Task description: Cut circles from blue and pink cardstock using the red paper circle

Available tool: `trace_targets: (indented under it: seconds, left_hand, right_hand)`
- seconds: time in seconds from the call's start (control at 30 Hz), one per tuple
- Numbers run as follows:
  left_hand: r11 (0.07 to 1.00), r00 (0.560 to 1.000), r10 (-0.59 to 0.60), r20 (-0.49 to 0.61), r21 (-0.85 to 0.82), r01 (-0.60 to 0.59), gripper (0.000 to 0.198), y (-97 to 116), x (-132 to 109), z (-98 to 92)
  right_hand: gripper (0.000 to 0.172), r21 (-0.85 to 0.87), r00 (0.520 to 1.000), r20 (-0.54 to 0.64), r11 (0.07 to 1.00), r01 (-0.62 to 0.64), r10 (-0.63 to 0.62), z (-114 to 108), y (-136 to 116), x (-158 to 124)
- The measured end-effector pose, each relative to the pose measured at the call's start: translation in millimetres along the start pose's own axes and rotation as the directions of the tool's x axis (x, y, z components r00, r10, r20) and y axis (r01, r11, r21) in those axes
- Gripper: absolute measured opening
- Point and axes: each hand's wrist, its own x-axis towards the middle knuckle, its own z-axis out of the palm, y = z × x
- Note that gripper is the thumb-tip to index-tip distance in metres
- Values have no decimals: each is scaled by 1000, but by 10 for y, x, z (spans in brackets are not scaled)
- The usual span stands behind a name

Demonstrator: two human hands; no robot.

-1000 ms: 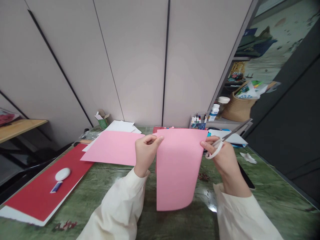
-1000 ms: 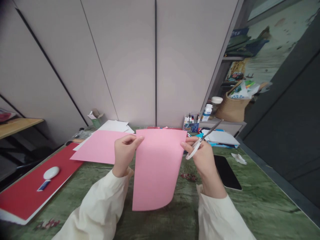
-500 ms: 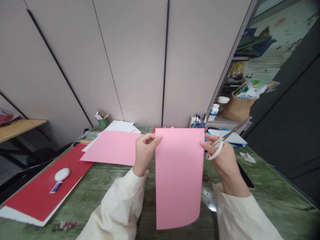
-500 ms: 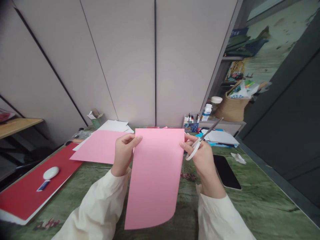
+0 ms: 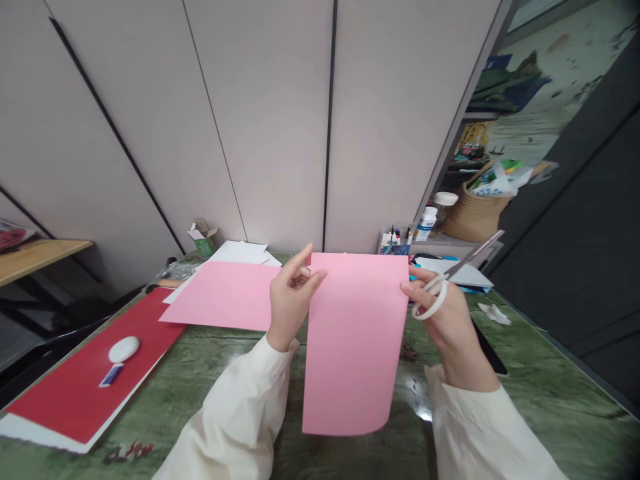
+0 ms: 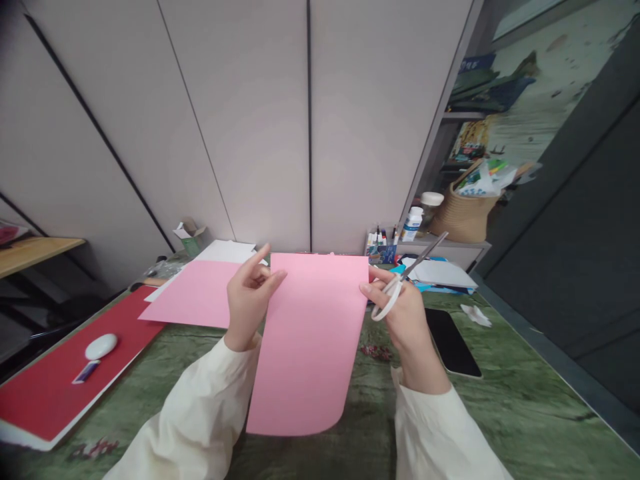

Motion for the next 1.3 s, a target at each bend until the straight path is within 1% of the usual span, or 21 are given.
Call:
trace_targets:
  seconds: [0.07, 0.1, 0.17, 0.23, 0.33, 0.4, 0.47, 0.53, 0.67, 0.77, 0.87, 0.93, 1.07, 1.17, 1.3]
  left_hand:
    - [997, 997, 60, 52, 49, -63, 25, -18, 9, -15]
    - [995, 994, 73, 86, 64, -79, 17, -27, 18, -28]
    - [994, 986, 64, 154, 75, -76, 12, -39, 43, -59]
    - [997, 979, 11, 205, 75, -27, 12, -34, 67, -93]
    - [994, 954, -86, 288, 83, 65, 17, 11, 87, -139]
    - [991, 928, -117, 354, 104, 86, 27, 63, 85, -160]
    - [989, 908, -127, 400, 119, 86, 40, 119, 75, -174]
    - [989, 898, -126, 421, 119, 82, 50, 159, 60, -184]
    - [992, 881, -91, 464, 120, 39, 60, 164, 36, -195]
    - [991, 888, -65, 455, 131, 5, 65, 132, 22, -186]
    - [991, 899, -54, 434, 134, -5, 68, 121, 0, -161]
    - [990, 897, -57, 438, 140, -5, 70, 134, -16, -147]
    - [989, 889, -62, 453, 150, -8, 73, 177, -33, -148]
    - [988, 875, -63, 480, 153, -13, 76, 191, -31, -164]
    - [990, 869, -50, 493, 139, -22, 78, 179, -24, -174]
  right_hand:
    - [38, -9, 1000, -2, 1000, 0, 0, -1, -1, 2]
    - [38, -16, 1000, -3, 1000, 1, -1, 2, -2, 1]
    - [38, -30, 1000, -14, 1000, 9, -10, 12, -6, -3]
    - [38, -53, 999, -34, 998, 14, -16, 23, -9, -8]
    - [39, -89, 998, -62, 996, 26, -31, 24, -10, -9]
    - [39, -87, 997, -66, 995, 43, -49, 11, -11, -4]
    - [39, -70, 996, -58, 996, 58, -62, -8, -17, 5]
    - [39, -66, 996, -48, 996, 67, -70, -25, -24, 12]
    - [38, -92, 994, -69, 992, 82, -89, -39, -35, 17]
    - [38, -69, 994, -63, 994, 82, -87, -28, -40, 15]
    - [37, -60, 998, -37, 997, 45, -47, -11, -37, 17]
    - [32, -77, 999, -41, 997, 29, -32, -6, -27, 21]
    - [24, -107, 996, -71, 994, 39, -47, -14, -2, 25]
    - [26, -96, 994, -95, 994, 45, -55, -23, 4, 25]
    - [32, -71, 995, -85, 996, 52, -58, -31, 3, 24]
